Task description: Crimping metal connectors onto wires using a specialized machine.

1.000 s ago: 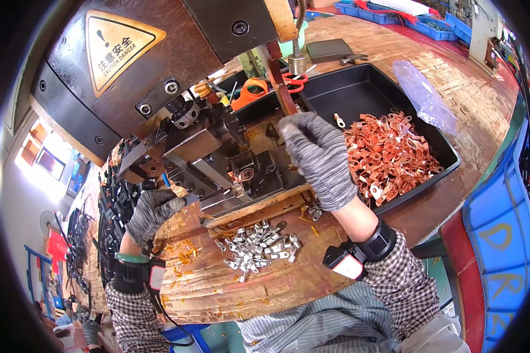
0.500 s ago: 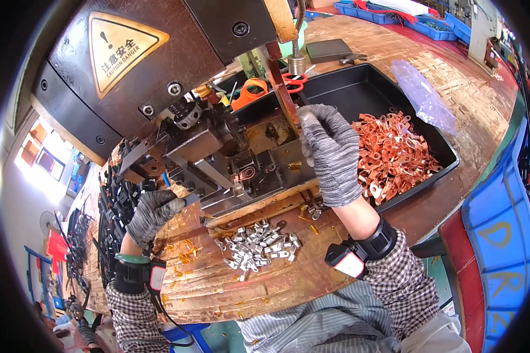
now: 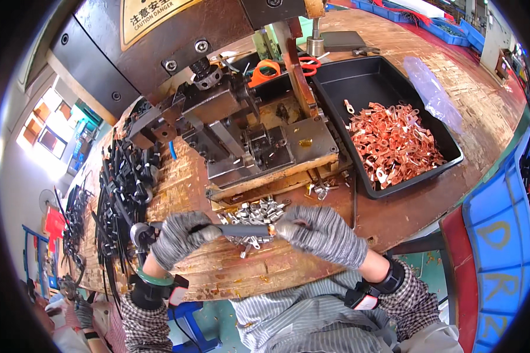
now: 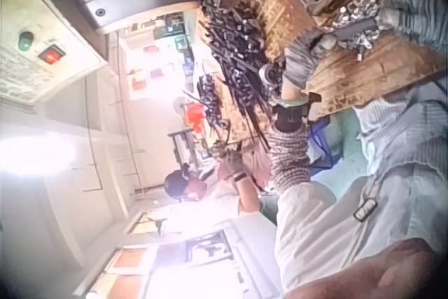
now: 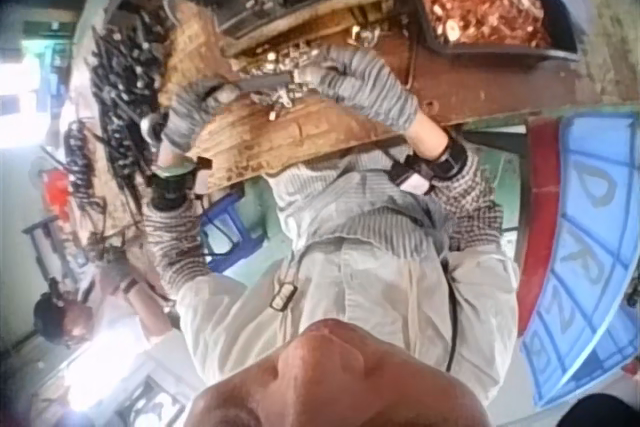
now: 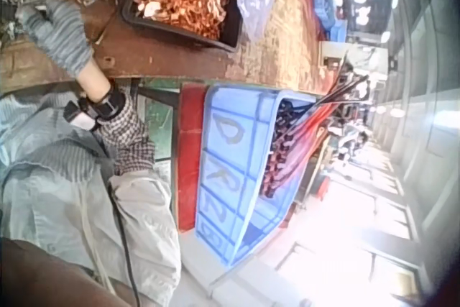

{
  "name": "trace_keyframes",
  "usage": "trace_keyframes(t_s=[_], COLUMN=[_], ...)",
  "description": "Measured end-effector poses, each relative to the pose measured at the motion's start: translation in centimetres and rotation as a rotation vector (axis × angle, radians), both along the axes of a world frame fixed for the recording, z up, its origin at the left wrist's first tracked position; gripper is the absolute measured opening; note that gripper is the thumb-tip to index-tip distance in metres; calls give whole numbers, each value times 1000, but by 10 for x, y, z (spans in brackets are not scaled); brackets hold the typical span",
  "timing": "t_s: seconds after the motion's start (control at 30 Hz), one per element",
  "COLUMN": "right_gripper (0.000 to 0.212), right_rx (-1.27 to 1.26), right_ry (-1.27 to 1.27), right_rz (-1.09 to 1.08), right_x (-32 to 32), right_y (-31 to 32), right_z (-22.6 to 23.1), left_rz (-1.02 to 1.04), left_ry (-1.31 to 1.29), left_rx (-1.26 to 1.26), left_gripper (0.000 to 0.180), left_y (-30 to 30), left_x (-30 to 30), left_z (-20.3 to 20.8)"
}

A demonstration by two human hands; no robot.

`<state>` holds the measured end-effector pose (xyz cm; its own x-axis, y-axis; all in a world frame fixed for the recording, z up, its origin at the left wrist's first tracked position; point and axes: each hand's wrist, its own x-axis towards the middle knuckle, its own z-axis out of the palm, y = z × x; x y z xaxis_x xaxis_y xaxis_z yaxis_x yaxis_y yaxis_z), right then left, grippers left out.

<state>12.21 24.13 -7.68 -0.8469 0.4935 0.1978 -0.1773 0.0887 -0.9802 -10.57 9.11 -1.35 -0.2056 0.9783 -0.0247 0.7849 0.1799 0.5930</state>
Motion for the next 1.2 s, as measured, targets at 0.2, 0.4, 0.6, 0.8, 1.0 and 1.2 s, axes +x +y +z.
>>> trace_keyframes(t_s=[0.2,0.4,0.6,0.8,1.0,1.2], right_gripper=[32,25,18,15,20,36], right_rx=[265,214,-8,-252,-398,-818], right_ry=[-138,-215,-236,-154,102,751], right_rz=[-83,-117,-188,-184,-166,284], right_x=[24,33,35,31,36,57], right_y=[-33,-40,-41,-54,-49,-65], right_z=[-28,-18,-24,-26,-34,-4], left_rz=[-194,-309,483,916,869,704], left_ry=[196,423,564,444,-173,-59], left_rx=[80,239,429,252,447,743], left_gripper=[17,21,40,54,37,35], left_y=[-16,-28,-84,-163,-145,-138], left_x=[3,4,-7,-71,-80,34], left_z=[-29,-49,-24,-53,-53,-1])
